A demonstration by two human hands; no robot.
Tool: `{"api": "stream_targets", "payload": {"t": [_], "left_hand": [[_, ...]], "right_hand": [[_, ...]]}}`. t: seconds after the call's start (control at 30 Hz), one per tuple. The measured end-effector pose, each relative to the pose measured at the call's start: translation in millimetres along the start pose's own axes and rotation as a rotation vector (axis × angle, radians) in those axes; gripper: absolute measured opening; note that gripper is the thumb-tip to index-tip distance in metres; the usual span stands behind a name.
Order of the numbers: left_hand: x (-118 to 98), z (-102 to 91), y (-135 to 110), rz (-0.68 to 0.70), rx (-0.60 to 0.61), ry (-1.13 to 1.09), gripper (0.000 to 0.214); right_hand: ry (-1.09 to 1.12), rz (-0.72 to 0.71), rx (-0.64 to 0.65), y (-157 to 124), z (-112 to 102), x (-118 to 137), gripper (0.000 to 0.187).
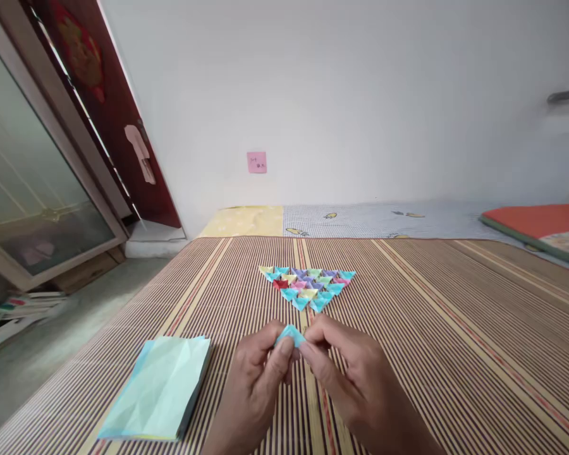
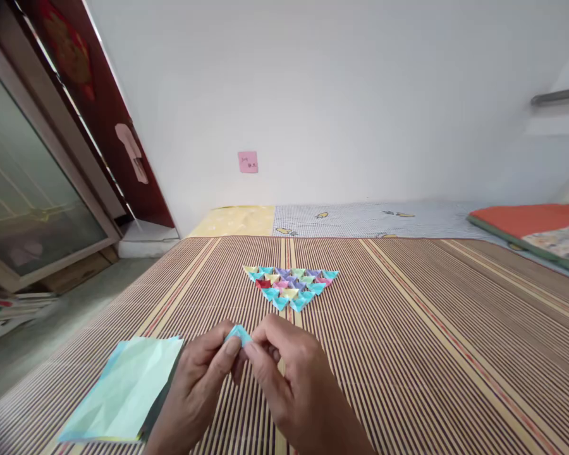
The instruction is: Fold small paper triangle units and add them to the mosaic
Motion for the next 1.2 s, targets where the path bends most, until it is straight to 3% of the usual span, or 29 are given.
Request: {"api": "stream_targets", "payload": {"t": [0.2, 0.47, 0.53, 0.63, 0.73, 0.97, 1.2], "left_hand": [[10.3, -11.0, -3.1, -0.023, -0.022, 0.036, 0.040], [11.8, -8.7, -4.5, -0.086, 0.080, -0.024, 0.040], [13.1, -14.2, -4.2, -0.087, 0.035, -0.148, 0.033], [16.5, -33.1, -5.0, -0.057, -0.144, -0.331, 0.017], [15.9, -45.6, -7.7, -0.011, -0.248, -0.354, 0.011], [16.4, -36.4, -5.6, -0.029, -0.143, -0.314, 0.003], [16.9, -31.5, -6.0, -0.051, -0.089, -0.272, 0.004]], "right_hand": [[0.059, 0.020, -0.039, 0.2, 14.4, -8.8, 0.028], [0.009, 0.007, 0.077, 3.1, 24.7, -5.5, 0.028], [-0.034, 0.003, 0.076, 3.0, 22.1, -5.3, 0.027], [-0.069, 0.017, 0.039, 0.3, 20.0, -12.3, 0.023], [-0.093, 0.033, -0.013, -4.7, 22.7, -23.1, 0.022], [-0.244, -0.056, -0.101, -8.3, 24.7, -21.2, 0.024], [-0.379, -0.124, -0.076, -5.6, 21.7, -9.2, 0.026]]}}
Point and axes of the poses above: each hand's wrist, its own y-axis towards the middle knuckle, its own z-axis out of the palm, x = y × z, the point moved 10 cm from there along y, towards the middle knuckle, and after that the axes turned 14 degrees about -y, right-handed, at the moved point
